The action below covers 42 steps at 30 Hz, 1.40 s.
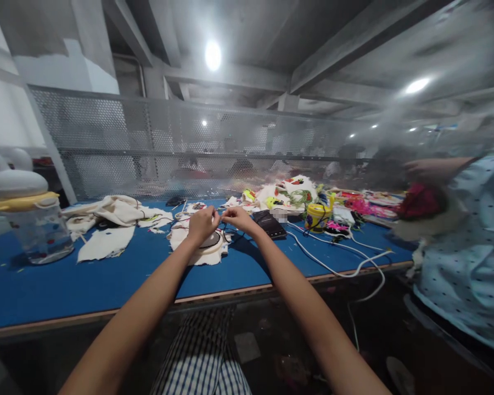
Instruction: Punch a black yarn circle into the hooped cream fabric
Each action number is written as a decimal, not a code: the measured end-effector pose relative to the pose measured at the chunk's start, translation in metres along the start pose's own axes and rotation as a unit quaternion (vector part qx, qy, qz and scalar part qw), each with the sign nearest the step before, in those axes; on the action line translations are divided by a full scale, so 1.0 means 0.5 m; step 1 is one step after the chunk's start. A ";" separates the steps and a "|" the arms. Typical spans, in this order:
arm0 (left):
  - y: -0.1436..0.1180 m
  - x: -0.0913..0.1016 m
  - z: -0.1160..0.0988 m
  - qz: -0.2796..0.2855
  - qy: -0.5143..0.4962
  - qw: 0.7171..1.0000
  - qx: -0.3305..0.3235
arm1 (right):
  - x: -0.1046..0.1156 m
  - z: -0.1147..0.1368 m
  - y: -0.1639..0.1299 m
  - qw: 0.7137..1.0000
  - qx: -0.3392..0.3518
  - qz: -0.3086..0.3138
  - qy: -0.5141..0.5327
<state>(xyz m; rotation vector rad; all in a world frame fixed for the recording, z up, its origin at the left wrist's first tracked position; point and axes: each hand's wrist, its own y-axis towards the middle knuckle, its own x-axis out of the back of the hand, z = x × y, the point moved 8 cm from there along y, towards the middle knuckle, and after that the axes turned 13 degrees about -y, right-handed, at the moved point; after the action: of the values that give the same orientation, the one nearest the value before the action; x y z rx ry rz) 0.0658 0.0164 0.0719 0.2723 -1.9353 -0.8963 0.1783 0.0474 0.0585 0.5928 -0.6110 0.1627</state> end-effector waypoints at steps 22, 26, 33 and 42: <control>-0.004 -0.044 -0.011 0.083 -0.011 0.995 -0.050 | -0.014 -0.031 0.004 0.978 -0.005 0.027 -0.204; -0.004 -0.046 -0.011 0.092 -0.004 0.995 -0.040 | -0.013 -0.026 0.001 0.972 0.003 0.030 -0.232; -0.001 -0.045 0.018 0.080 -0.017 0.996 -0.025 | -0.015 -0.026 -0.004 0.950 0.002 0.043 -0.310; -0.005 -0.049 -0.012 0.070 -0.065 0.990 -0.108 | -0.001 -0.035 -0.002 0.938 -0.028 0.029 -0.343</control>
<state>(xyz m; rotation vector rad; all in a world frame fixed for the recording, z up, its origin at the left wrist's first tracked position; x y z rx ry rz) 0.0833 0.0245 0.0553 -0.0503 -1.9300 -1.0410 0.1867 0.0565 0.0462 0.5717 -1.3080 -0.0141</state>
